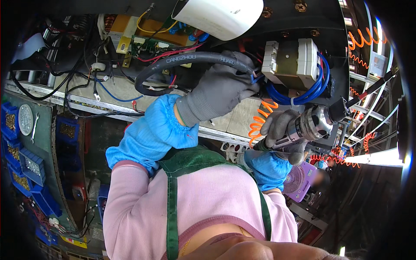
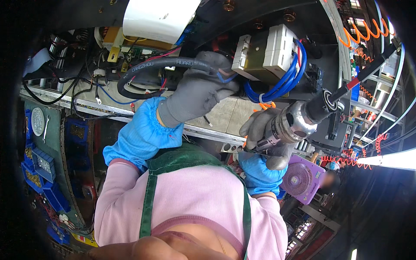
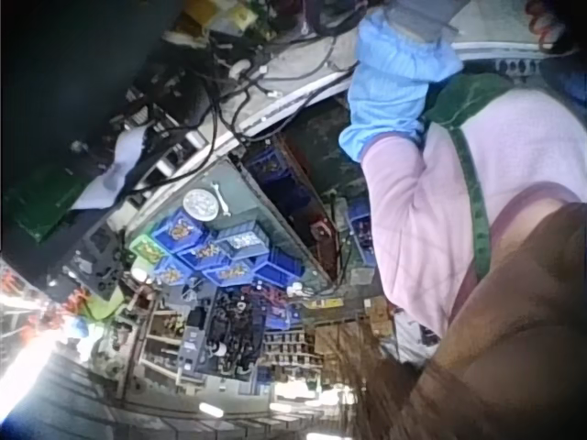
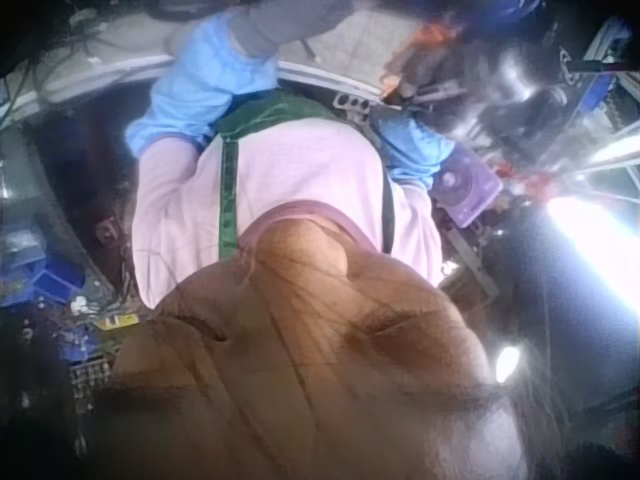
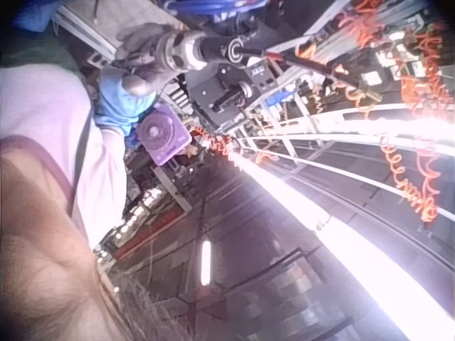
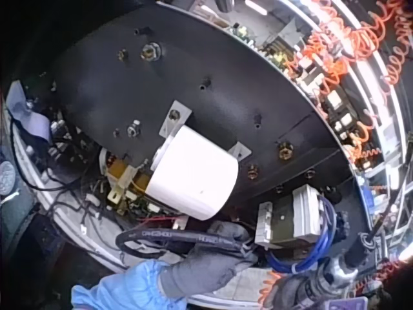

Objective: Using a powered screwdriver to secure internal wiring and components within an electronic enclosure.

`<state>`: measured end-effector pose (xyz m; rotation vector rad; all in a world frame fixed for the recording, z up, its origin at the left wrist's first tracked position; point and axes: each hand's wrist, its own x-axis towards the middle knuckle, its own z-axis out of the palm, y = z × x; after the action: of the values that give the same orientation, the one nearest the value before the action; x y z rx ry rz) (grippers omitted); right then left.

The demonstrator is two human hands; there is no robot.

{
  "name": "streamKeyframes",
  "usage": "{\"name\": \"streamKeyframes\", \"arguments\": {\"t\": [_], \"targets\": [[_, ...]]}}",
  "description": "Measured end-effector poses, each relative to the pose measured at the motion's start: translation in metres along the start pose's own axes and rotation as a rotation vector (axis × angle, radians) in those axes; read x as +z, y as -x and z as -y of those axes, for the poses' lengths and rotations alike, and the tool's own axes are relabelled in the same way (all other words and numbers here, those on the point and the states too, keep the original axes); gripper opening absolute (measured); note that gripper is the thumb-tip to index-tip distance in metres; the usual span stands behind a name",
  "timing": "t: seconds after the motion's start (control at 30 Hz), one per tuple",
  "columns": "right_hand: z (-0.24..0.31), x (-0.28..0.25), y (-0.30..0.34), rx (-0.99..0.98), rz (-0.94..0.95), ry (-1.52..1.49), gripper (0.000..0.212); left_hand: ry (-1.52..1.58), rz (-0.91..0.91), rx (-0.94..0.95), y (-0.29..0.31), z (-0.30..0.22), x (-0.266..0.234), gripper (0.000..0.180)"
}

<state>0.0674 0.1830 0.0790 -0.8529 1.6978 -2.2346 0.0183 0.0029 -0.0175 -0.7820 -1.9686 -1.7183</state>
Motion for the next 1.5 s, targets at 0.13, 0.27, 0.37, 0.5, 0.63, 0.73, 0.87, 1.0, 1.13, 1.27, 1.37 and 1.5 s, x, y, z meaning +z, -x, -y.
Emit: {"name": "streamKeyframes", "arguments": {"t": [0.13,0.27,0.37,0.5,0.63,0.73,0.87,1.0,1.13,1.27,1.37,1.5], "targets": [[0.000,0.000,-0.004,-0.001,-0.003,-0.020,0.052,0.065,-0.137,-0.039,0.007,-0.004,0.010,0.015],[0.003,-0.003,-0.007,-0.035,0.116,0.098,0.052,0.224,-0.258,-0.112,0.020,0.002,-0.007,0.014],[0.004,0.005,-0.005,-0.012,0.031,0.095,0.052,0.189,-0.398,-0.336,0.041,0.004,-0.039,0.018],[0.000,0.001,-0.007,-0.016,0.050,0.088,0.051,0.412,-0.197,-0.319,0.072,0.000,-0.073,0.022],[-0.001,-0.011,-0.009,-0.015,0.203,0.091,0.050,0.493,0.147,-0.275,0.118,-0.008,-0.071,0.030],[-0.003,-0.008,-0.009,-0.040,0.213,0.073,0.051,0.530,0.282,-0.355,0.145,-0.007,-0.070,0.031],[0.002,0.000,-0.008,-0.014,0.080,0.155,0.054,0.307,0.089,-0.640,0.171,0.004,-0.093,0.026],[0.003,0.013,-0.009,0.023,0.051,0.073,0.054,0.308,-0.029,-0.750,0.187,-0.002,-0.122,0.017],[0.021,0.000,0.014,0.505,-0.064,0.292,0.048,0.007,0.008,-0.348,0.192,0.012,-0.136,0.013],[0.004,0.036,0.004,-0.063,-0.269,0.286,0.063,-0.385,-0.302,-0.446,0.198,-0.002,-0.190,0.011],[0.000,0.040,0.005,-0.073,-0.291,0.260,0.075,-0.945,-0.600,-0.566,0.221,-0.015,-0.283,0.015],[-0.006,0.064,0.000,-0.123,-0.386,0.325,0.084,-1.580,-0.680,-1.175,0.268,-0.055,-0.402,0.023]]}}
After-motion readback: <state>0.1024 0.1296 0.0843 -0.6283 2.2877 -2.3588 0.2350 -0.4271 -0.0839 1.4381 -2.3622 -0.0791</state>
